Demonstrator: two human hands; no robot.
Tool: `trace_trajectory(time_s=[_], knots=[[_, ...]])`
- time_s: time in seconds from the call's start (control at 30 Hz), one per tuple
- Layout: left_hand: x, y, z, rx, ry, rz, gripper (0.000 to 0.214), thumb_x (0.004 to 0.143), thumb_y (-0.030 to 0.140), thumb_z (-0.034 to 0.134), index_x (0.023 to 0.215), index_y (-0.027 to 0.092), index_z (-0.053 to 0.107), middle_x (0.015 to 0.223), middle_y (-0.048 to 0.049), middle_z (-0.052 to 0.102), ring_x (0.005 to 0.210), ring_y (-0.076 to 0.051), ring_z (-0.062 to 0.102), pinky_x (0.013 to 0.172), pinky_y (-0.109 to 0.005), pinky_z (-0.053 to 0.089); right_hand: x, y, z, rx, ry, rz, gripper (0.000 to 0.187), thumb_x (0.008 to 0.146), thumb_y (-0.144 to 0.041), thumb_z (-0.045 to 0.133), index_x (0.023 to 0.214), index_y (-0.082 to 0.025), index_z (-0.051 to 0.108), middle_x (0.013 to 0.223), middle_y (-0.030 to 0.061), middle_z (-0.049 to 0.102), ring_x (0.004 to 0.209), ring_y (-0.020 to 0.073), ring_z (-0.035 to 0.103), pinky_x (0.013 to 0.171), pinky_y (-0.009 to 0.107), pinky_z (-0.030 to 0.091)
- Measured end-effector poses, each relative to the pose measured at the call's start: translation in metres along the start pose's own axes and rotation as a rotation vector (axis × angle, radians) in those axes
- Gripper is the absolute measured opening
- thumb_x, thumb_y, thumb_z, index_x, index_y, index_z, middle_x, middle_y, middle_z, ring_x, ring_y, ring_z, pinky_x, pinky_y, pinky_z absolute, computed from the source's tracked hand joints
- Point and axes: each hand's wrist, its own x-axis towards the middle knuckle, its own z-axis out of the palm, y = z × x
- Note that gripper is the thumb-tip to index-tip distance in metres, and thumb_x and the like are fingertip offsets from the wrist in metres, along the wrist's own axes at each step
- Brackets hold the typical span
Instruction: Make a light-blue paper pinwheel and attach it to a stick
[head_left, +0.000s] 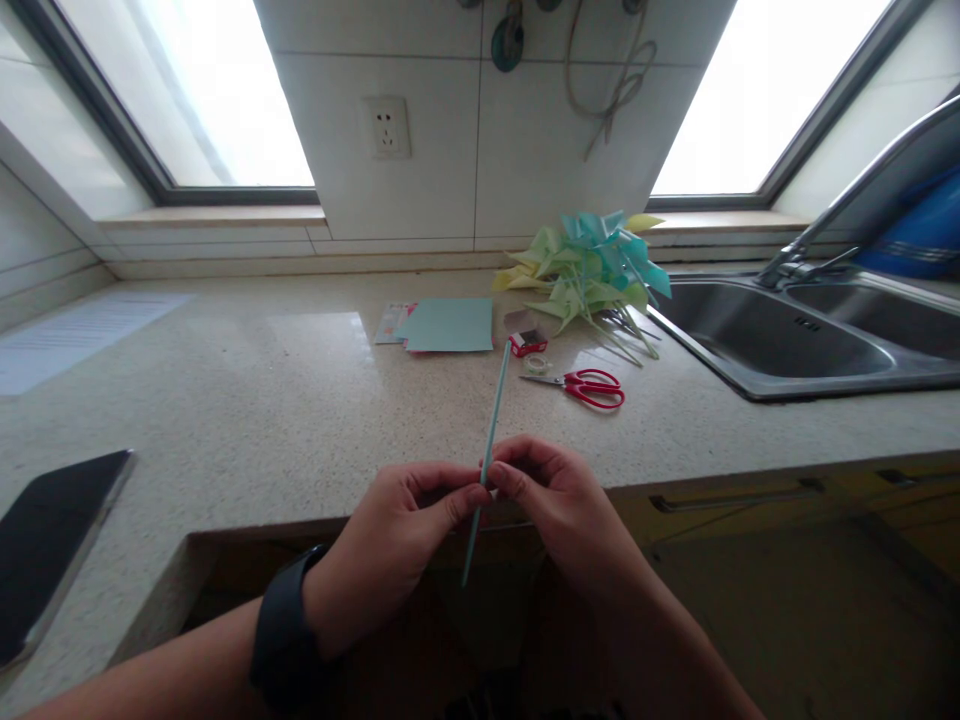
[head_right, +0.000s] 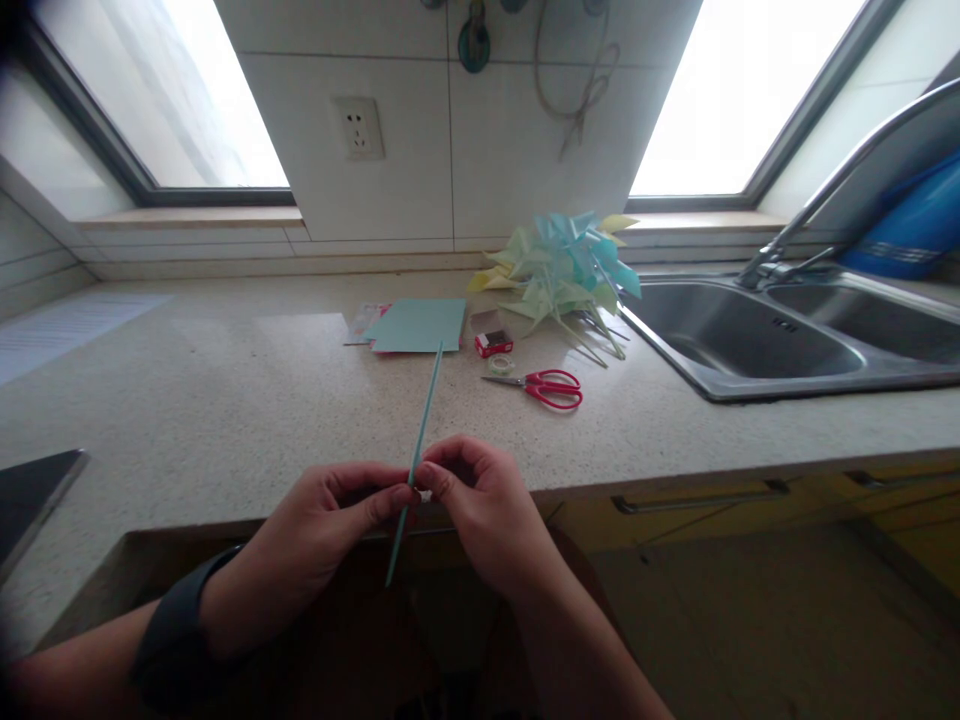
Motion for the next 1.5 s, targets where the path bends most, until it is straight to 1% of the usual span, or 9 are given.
trace_trajectory(time_s=[0.27,0.43,0.73,0.97,1.07,1.17,1.33,1.4,1.5], knots=[[0.0,-0.002,-0.002,-0.002,-0.06,0.005,0.026,0.088,0.038,0.073,0.107,0.022,0.08,0.092,-0.0045,0.08,0.09,-0.021,0.068,0.083,-0.031,0.05,0.004,-0.002,-0.004,0.057,-0.095,0.056,0.018,0.085,-0.036,0.074,0.088,-0.019,0.069,0.078,-0.0008,0.068,0.074,0.0128,0.061,0.071,0.027,0.049],[0.001,0.001,-0.004,0.007,-0.053,-0.047,0.032,0.089,0.047,0.071,0.1,0.019,0.081,0.092,-0.0072,0.079,0.085,-0.02,0.067,0.078,-0.031,0.05,0.003,-0.003,-0.005,0.061,-0.129,0.073,0.018,0.085,-0.037,0.075,0.086,-0.02,0.069,0.078,-0.0014,0.068,0.072,0.0119,0.06,0.068,0.025,0.047],[0.004,0.002,-0.007,-0.1,0.026,-0.137,0.034,0.079,0.047,0.081,0.091,0.015,0.077,0.087,-0.0067,0.076,0.081,-0.019,0.067,0.077,-0.033,0.052,0.005,-0.007,-0.002,-0.057,-0.084,0.056,0.014,0.084,-0.032,0.071,0.086,-0.018,0.071,0.08,0.0014,0.07,0.077,0.015,0.061,0.072,0.029,0.048],[0.005,0.005,-0.008,-0.137,0.016,-0.138,0.033,0.077,0.044,0.083,0.087,0.014,0.074,0.081,-0.003,0.073,0.073,-0.013,0.064,0.067,-0.024,0.051,0.004,-0.009,0.002,-0.116,-0.055,0.032,0.016,0.084,-0.034,0.07,0.083,-0.018,0.071,0.078,0.0016,0.071,0.074,0.0144,0.063,0.07,0.028,0.049],[0.007,0.007,-0.009,-0.124,0.007,-0.12,0.033,0.078,0.044,0.082,0.087,0.013,0.074,0.08,-0.0026,0.072,0.071,-0.012,0.063,0.065,-0.022,0.05,0.008,-0.008,-0.001,-0.22,-0.072,-0.01,0.018,0.088,-0.037,0.066,0.086,-0.019,0.07,0.078,0.002,0.072,0.073,0.0144,0.066,0.067,0.027,0.052],[0.011,0.009,-0.013,-0.12,0.018,-0.108,0.033,0.079,0.043,0.082,0.087,0.013,0.071,0.079,-0.0035,0.073,0.068,-0.012,0.064,0.063,-0.022,0.051,0.025,-0.008,-0.022,-0.533,0.005,-0.139,0.023,0.094,-0.041,0.059,0.092,-0.021,0.068,0.075,0.0016,0.073,0.068,0.0152,0.068,0.061,0.027,0.054],[0.017,0.009,-0.021,-0.147,0.011,-0.087,0.035,0.08,0.046,0.08,0.087,0.014,0.066,0.078,-0.003,0.072,0.069,-0.014,0.067,0.066,-0.025,0.055,0.08,-0.019,-0.093,-0.836,0.241,-0.253,0.023,0.093,-0.037,0.057,0.102,-0.019,0.068,0.087,0.0097,0.071,0.079,0.0234,0.067,0.072,0.039,0.052],[0.02,0.007,-0.024,-0.166,0.005,-0.082,0.036,0.08,0.046,0.081,0.087,0.015,0.064,0.078,-0.0023,0.071,0.069,-0.014,0.068,0.066,-0.025,0.056,0.103,-0.025,-0.117,-0.966,0.212,-0.279,0.02,0.09,-0.029,0.058,0.1,-0.019,0.071,0.09,0.0113,0.072,0.081,0.0254,0.065,0.077,0.042,0.049],[0.023,0.004,-0.028,-0.194,-0.011,-0.076,0.036,0.081,0.046,0.08,0.087,0.015,0.063,0.078,-0.0015,0.071,0.067,-0.013,0.068,0.065,-0.025,0.056,0.13,-0.033,-0.135,-1.083,-0.016,-0.322,0.023,0.084,-0.017,0.061,0.099,-0.023,0.076,0.098,0.0094,0.073,0.09,0.0251,0.065,0.086,0.041,0.048]])
